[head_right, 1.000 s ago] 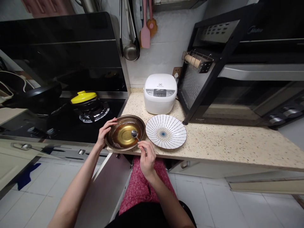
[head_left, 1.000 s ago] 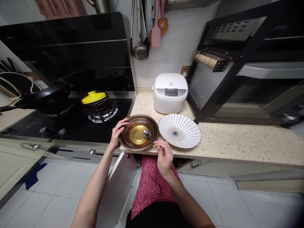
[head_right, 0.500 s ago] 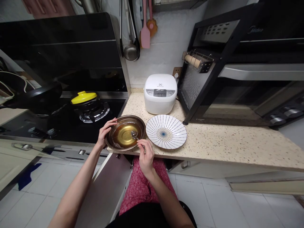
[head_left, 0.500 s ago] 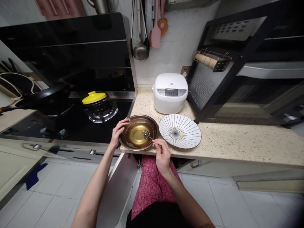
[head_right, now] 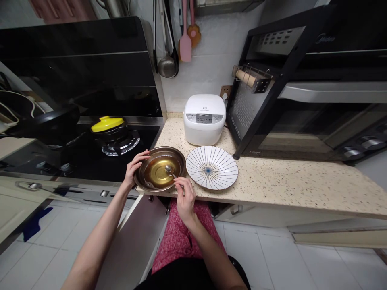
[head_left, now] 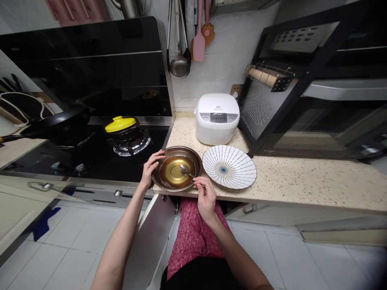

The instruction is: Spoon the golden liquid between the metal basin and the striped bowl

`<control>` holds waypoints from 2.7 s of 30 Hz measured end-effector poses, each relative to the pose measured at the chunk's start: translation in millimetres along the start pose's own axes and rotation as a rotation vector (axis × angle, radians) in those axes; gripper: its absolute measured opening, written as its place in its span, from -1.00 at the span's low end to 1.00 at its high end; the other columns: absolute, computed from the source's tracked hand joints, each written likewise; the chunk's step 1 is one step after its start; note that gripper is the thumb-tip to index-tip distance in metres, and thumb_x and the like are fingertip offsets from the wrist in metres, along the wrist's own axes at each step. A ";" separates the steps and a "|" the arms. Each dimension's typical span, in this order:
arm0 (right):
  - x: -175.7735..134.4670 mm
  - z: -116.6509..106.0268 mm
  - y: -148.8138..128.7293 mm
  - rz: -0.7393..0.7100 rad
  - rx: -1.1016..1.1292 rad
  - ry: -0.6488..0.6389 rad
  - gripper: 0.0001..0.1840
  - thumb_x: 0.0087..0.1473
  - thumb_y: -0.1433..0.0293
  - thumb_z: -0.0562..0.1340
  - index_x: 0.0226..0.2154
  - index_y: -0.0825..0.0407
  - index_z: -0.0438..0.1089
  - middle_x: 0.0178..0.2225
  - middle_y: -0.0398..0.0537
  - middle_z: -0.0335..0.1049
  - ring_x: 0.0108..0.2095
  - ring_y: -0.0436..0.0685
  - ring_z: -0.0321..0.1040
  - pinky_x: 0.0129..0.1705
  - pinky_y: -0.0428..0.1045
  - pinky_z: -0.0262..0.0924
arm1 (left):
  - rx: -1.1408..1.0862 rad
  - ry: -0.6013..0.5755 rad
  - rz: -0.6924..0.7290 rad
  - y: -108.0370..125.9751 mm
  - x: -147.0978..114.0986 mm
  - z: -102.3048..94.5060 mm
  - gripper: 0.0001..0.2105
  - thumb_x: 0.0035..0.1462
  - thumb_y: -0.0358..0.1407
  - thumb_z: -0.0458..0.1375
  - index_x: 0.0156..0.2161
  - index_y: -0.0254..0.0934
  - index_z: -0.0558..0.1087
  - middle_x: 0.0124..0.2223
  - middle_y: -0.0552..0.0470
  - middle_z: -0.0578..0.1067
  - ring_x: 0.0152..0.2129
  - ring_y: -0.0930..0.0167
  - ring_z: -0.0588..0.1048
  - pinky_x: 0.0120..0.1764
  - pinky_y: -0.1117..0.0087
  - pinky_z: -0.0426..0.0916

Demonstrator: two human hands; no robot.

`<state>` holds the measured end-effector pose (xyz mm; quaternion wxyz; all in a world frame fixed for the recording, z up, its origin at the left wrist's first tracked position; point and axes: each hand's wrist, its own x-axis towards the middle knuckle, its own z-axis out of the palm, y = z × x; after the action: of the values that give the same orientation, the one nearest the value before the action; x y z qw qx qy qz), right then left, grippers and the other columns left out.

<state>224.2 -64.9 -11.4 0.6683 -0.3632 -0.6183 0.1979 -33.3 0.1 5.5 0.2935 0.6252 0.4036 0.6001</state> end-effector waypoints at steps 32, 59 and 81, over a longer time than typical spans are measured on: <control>0.7 -14.3 -11.8 -0.020 0.078 0.214 -0.79 0.41 0.43 0.11 -0.26 -0.03 0.42 -0.26 -0.08 0.52 -0.25 0.07 0.50 -0.18 0.03 0.46 | -0.003 0.002 0.010 1.5 0.8 1.2 -0.69 0.29 -0.14 0.16 -0.06 -0.24 0.68 0.26 -0.16 0.51 0.35 0.02 0.32 0.43 -0.12 0.05; 33.7 -64.4 -4.6 -0.505 -0.312 0.087 -0.77 0.34 0.56 0.15 -0.09 0.00 0.46 -0.28 -0.01 0.55 -0.25 0.13 0.52 -0.25 0.06 0.42 | 0.000 -0.007 0.002 -2.5 0.9 -1.1 -0.69 0.28 -0.13 0.16 -0.06 -0.21 0.67 0.26 -0.14 0.51 0.35 0.02 0.31 0.44 -0.10 0.02; 18.6 -53.8 -20.0 -0.185 -0.046 0.211 -0.79 0.38 0.46 0.13 -0.22 -0.05 0.46 -0.28 -0.05 0.56 -0.23 0.15 0.54 -0.19 0.12 0.47 | -0.009 0.012 -0.016 3.1 0.8 1.5 -0.70 0.28 -0.14 0.17 -0.08 -0.22 0.68 0.25 -0.14 0.52 0.35 0.01 0.32 0.45 -0.11 0.02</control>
<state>275.7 -77.8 17.5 0.7364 -0.3387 -0.5799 0.0822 -31.4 -0.6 8.3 0.2985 0.6170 0.4078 0.6033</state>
